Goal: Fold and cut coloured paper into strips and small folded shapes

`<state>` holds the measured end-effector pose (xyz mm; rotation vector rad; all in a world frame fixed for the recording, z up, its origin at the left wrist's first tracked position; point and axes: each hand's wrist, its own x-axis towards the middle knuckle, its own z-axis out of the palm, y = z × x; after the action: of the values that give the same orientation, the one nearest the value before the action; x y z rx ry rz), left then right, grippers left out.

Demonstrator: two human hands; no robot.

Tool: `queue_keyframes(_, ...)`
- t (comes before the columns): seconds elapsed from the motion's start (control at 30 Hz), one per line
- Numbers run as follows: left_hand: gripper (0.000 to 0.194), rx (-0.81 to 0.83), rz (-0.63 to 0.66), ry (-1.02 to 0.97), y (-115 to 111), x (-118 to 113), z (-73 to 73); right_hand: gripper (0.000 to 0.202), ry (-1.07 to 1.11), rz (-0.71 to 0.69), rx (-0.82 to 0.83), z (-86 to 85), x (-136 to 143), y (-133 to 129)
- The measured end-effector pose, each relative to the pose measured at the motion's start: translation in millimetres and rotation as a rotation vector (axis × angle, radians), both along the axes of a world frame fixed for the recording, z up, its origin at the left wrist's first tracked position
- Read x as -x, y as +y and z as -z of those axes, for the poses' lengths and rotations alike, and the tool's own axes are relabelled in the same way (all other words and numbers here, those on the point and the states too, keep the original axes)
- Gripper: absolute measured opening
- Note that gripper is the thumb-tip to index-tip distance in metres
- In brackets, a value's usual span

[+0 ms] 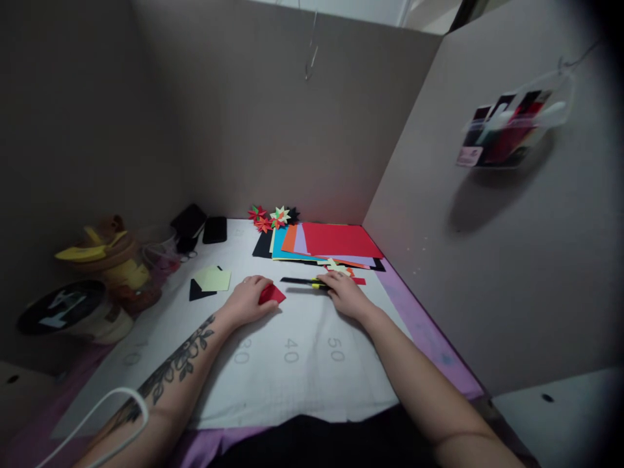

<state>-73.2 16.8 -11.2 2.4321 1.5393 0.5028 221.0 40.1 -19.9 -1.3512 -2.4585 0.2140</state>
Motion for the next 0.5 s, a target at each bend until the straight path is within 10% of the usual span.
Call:
queue_keyframes(0.17, 0.052, 0.001, -0.099, 0.025, -5.4, -10.8, -0.6, 0.05, -0.157, 0.245, 0.018, 5.1, -10.7, 8.8)
queue_keyframes(0.33, 0.04, 0.085, -0.4, 0.06, 5.6, -7.3, 1.8, 0.054, -0.196, 0.246, 0.029, 8.7, -5.0, 9.3)
queue_keyframes(0.5, 0.034, 0.272, -0.407, 0.058, 15.5, 0.9, 0.1, 0.045, -0.157, 0.247, 0.014, 6.0, 2.5, 5.9)
